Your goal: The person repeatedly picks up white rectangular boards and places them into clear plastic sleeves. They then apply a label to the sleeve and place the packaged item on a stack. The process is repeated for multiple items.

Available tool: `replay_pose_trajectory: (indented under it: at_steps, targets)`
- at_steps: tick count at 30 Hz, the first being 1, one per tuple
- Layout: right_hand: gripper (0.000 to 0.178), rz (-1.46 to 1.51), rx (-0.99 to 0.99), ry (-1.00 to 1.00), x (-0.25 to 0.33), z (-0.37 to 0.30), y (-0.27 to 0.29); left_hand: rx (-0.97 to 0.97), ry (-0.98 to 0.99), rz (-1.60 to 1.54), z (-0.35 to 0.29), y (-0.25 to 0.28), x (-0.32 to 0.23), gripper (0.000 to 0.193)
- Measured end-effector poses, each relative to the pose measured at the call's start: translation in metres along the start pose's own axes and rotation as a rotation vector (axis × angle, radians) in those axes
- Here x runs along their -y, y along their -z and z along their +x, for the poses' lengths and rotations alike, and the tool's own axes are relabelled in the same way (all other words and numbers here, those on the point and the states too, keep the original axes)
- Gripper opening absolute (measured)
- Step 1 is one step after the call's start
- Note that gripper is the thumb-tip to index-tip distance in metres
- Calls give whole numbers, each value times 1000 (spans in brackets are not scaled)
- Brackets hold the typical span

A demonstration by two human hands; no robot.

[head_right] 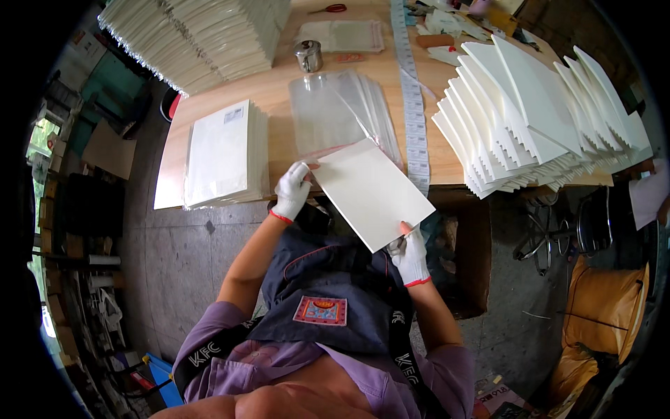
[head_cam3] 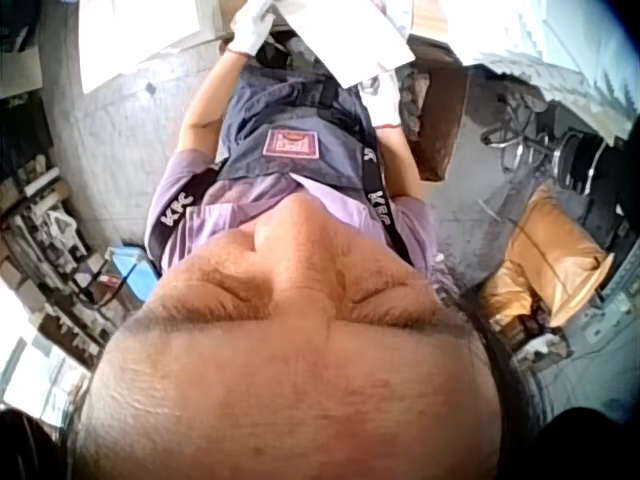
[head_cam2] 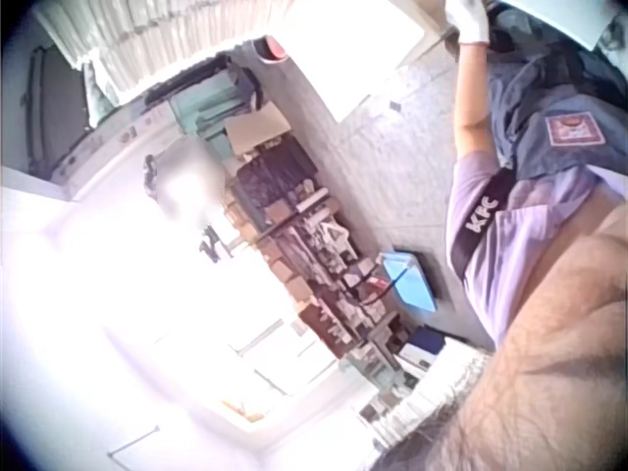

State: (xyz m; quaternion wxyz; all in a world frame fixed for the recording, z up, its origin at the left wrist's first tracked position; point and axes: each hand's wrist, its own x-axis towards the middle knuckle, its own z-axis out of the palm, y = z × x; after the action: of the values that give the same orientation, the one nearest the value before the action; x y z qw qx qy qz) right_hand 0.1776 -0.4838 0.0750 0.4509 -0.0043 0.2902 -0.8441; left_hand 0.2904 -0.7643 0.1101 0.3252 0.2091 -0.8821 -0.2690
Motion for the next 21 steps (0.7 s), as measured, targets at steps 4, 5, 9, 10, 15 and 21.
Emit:
replay_pose_trajectory:
  at_steps: [4, 5, 9, 10, 15, 21]
  targets:
    - [29, -168, -174, 71, -14, -6, -26, -246, 144, -327, -40, -35, -4, 53]
    - [27, -190, -185, 61, -15, -8, -33, -452, 326, -591, -49, -53, -7, 58]
    - [24, -243, -224, 30, -14, -12, -44, -483, 855, -1247, -31, -70, -41, 36]
    - [25, -268, -213, 32, -13, -12, -48, -372, 997, -1317, -35, -77, -31, 23]
    - [24, -321, -145, 59, -16, -13, -53, -142, 810, -1139, -76, -94, -29, 18]
    - [29, -191, -236, -117, -65, -1, -18, 245, 1032, -1442, -149, -86, -18, 12]
